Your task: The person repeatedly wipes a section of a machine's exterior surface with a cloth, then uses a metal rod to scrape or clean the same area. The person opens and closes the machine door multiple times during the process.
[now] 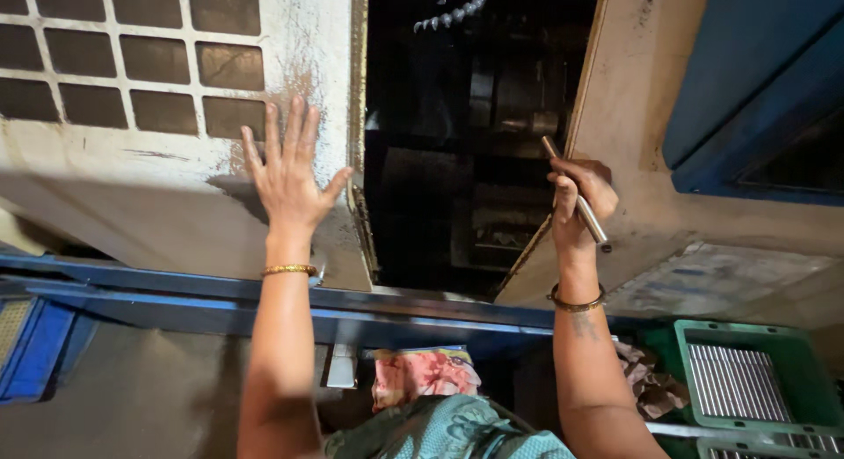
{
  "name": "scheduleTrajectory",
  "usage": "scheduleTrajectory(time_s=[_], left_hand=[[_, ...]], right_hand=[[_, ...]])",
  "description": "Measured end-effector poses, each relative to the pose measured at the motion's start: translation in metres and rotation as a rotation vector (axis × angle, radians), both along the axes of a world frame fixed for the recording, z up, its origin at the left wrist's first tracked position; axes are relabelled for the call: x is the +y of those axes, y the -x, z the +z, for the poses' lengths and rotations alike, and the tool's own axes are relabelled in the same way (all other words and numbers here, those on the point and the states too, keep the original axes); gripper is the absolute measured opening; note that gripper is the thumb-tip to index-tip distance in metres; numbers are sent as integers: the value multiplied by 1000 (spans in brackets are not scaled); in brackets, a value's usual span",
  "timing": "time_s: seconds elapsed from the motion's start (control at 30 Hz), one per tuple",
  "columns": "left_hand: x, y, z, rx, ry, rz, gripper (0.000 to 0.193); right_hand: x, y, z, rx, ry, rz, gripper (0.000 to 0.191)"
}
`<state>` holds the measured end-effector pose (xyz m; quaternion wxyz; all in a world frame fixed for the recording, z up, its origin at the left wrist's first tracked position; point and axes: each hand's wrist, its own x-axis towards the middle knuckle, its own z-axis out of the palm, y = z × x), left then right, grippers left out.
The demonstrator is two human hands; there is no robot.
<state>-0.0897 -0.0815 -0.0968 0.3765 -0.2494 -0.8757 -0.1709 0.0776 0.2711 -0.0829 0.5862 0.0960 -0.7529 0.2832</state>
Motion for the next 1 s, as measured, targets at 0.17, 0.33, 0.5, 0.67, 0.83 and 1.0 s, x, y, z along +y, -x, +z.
scheduleTrajectory(time_s=[0.17, 0.33, 0.5, 0.67, 0.83, 1.0], left_hand=[[11, 20, 12, -116, -206, 95, 76], [31, 34, 19, -91, -310, 128, 75], [29, 33, 21, 59, -141, 76, 83], [31, 27, 25, 60, -104, 84, 83], [31, 16, 27, 33, -143, 61, 84], [35, 9, 32, 41, -152, 78, 83]], right_hand=[[13, 6, -8, 12, -17, 3, 40], [33, 5, -19, -15, 16, 3, 47], [49, 6, -26, 82, 397, 403, 68], [34, 23, -20, -77, 373, 540, 79], [-16, 112, -25, -749, 518, 813, 39], [-70, 193, -76, -969, 1074, 1125, 40]])
